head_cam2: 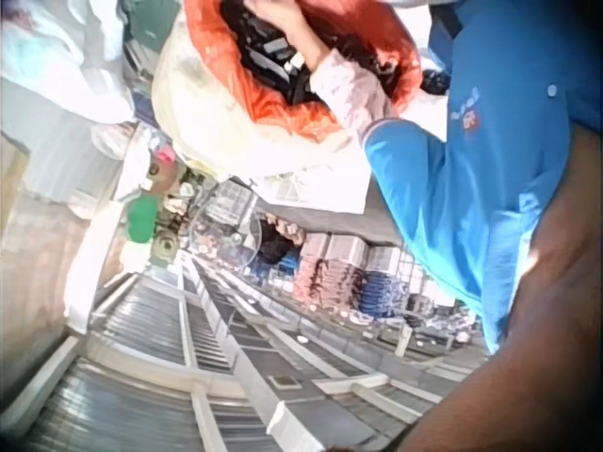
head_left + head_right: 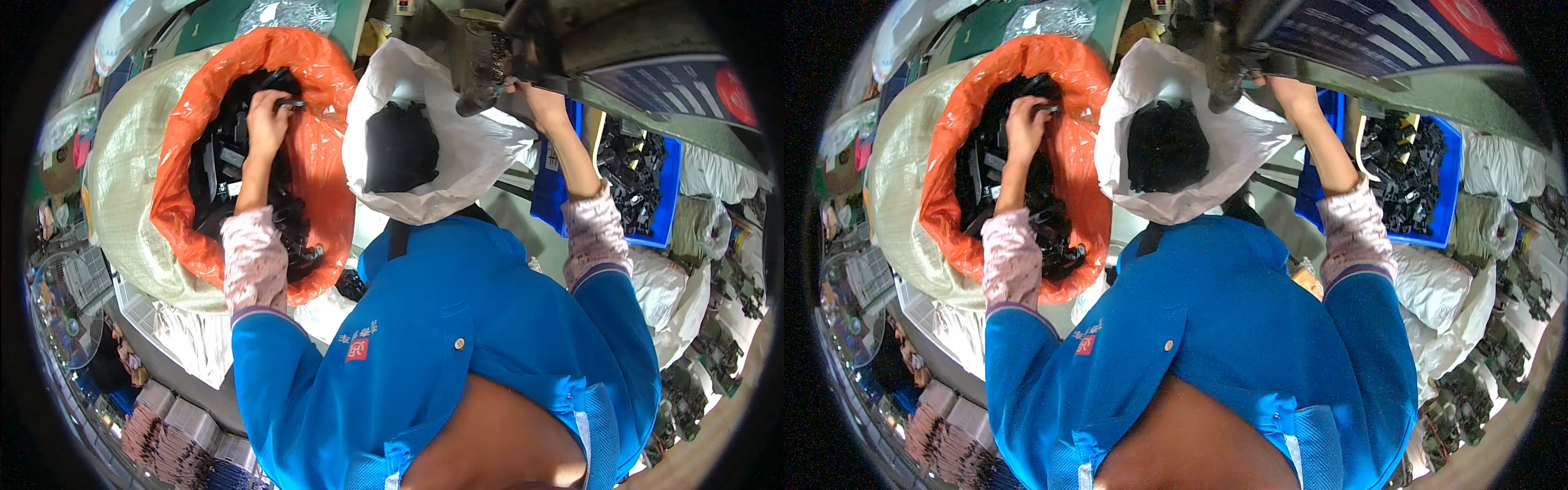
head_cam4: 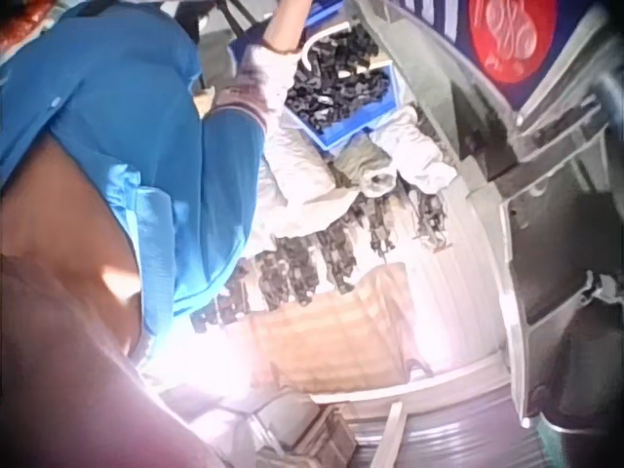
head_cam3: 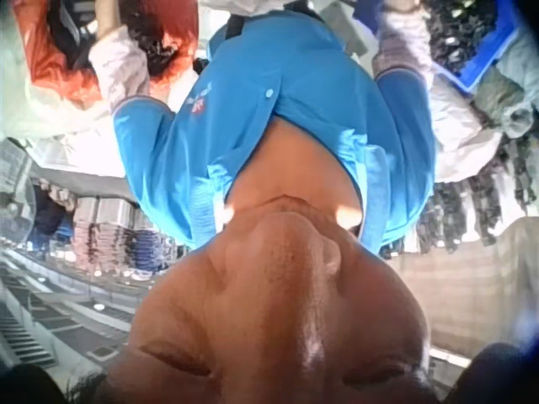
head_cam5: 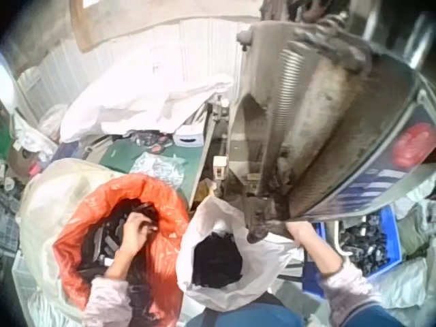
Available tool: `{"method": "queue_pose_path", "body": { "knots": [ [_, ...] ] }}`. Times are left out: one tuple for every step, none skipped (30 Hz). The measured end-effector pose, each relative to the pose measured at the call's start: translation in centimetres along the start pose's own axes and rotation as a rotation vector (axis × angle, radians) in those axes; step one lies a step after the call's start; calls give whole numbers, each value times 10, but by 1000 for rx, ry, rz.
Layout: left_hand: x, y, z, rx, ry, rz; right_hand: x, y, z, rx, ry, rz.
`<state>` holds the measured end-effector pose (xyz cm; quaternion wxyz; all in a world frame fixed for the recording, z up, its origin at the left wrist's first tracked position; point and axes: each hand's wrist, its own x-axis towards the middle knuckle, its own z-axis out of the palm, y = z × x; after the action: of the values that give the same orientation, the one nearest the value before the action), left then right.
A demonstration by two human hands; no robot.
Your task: The person repeatedly picks small black plastic components from a blue bin, assembles them by hand, and places the finished units into a white sack. The cycle of picking, assembling, and depositing continues throughout the clip.
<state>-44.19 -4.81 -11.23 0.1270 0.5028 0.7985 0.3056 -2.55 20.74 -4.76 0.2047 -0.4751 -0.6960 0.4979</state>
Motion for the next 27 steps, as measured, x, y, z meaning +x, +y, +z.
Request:
{"method": "queue_pose_path", "body": {
  "knots": [
    [-9, -4, -6, -180, 34, -35, -12, -9, -2, 335, -56, 78],
    [-20, -7, -9, -358, 69, -71, -26, -19, -2, 447, -86, 53],
    [-26, 3, -18, -531, 18, -88, -41, -31, -1, 562, -103, 28],
    [-33, 23, -30, -692, 1, -234, -53, -43, 0, 681, -117, -1],
    [-42, 28, -37, -980, -2, -224, -60, -58, 2, 711, -138, -36],
    [-48, 32, -42, -1269, -21, -210, -61, -62, 6, 715, -156, -58],
    [-58, 42, -49, -1396, 54, -234, -59, -62, 8, 716, -168, -76],
    [-65, 47, -47, -1553, 104, -262, -60, -64, 8, 689, -152, -89],
    [-74, 42, -48, -1558, 215, -335, -59, -66, 9, 709, -175, -76],
    [-81, 32, -42, -1563, 323, -407, -57, -67, 10, 723, -194, -67],
    [-90, 33, -33, -1520, 362, -362, -54, -66, 15, 782, -183, -8],
    [-95, 38, -25, -1476, 401, -321, -51, -63, 20, 845, -173, 54],
    [-100, 51, -16, -1534, 391, -331, -50, -57, 28, 895, -152, 33],
    [-103, 64, -9, -1580, 395, -341, -51, -55, 34, 952, -147, 10],
    [-106, 65, 0, -1766, 246, -254, -58, -58, 40, 778, -19, -106],
    [-105, 89, 3, -2031, 202, -355, -65, -58, 46, 602, 110, -209],
    [-103, 114, 9, -2225, 58, -348, -64, -49, 51, 351, 259, -361],
    [-104, 145, 15, -2411, -88, -343, -68, -40, 51, 250, 285, -447],
    [-103, 167, 22, -2531, -70, -375, -72, -33, 50, 144, 308, -536],
    [-101, 163, 34, -2395, -212, -275, -76, -26, 47, 36, 333, -622],
    [-97, 177, 43, -2396, -174, -294, -91, -15, 39, -74, 234, -664],
    [-100, 194, 51, -2395, -111, -310, -120, -14, 29, -101, 207, -624],
    [-103, 212, 57, -2315, -142, -283, -149, -10, 12, -132, 190, -578],
    [-109, 248, 54, -2058, -150, -193, -169, 7, -11, -151, 202, -531],
    [-115, 268, 55, -1952, -183, -203, -189, 28, -34, -168, 210, -490],
    [-121, 279, 57, -1846, -211, -217, -199, 50, -61, -205, 284, -480],
    [-123, 278, 69, -1793, -278, -209, -209, 67, -90, -290, 308, -380]
  ]
}}
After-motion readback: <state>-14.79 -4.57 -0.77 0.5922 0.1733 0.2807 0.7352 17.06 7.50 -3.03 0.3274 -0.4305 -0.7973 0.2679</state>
